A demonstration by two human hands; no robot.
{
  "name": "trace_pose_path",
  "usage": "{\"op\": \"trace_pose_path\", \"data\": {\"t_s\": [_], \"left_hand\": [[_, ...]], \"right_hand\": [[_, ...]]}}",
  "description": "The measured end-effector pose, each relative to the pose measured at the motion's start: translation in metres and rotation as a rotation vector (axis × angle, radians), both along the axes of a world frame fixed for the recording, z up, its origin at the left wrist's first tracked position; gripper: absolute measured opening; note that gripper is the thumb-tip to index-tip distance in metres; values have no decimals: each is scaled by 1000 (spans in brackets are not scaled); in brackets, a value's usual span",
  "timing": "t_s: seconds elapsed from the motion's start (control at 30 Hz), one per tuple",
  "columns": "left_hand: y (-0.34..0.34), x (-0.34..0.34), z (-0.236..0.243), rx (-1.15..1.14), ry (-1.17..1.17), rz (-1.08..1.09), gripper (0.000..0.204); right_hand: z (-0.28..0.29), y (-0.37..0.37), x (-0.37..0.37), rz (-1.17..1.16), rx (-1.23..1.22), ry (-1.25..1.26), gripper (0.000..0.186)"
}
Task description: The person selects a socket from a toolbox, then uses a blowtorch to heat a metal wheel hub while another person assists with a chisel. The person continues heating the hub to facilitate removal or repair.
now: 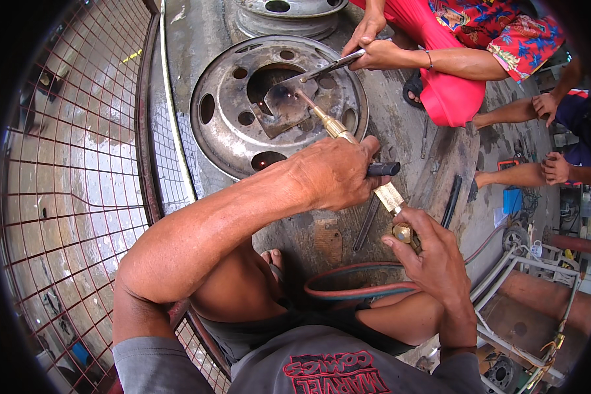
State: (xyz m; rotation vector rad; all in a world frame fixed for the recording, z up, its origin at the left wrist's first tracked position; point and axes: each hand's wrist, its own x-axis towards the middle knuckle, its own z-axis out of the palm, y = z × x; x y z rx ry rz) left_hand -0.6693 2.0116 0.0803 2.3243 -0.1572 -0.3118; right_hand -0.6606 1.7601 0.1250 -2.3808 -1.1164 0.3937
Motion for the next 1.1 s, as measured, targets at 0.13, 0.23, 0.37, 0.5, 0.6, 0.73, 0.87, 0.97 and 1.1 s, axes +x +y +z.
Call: {"op": "trace_pose_path", "data": {"t_s": [0.13,0.23,0.37,0.5,0.6,0.73,0.87,0.97,1.1], "left_hand": [[0,2,5,7,29,-16,58],[1,0,7,8,50,-14,58],[1,0,4,-7,31,-11,57],[1,0,3,0,18,-11,57],[1,0,5,-5,21,-12,56],[1,0,6,1,12,-2,56],[1,0,4,-14,-5,-7,57],[0,0,6,-3,7,-7,57],[0,1,4,-9,9,-4,57]], "right_hand": [[-2,-2,1,4,-10,-31,43],[-2,-2,1,17,-13,-38,43],[0,-2,1,14,-35,-29,43],[-4,-4,2,19,-19,-41,42],[-3,-3,1,-8,-8,-15,41],[1,0,0,-21,-7,7,38],[4,0,0,-32,-19,24,36],[4,0,0,-39,-24,28,36],[8,3,-3,-110,-57,84,33]]}}
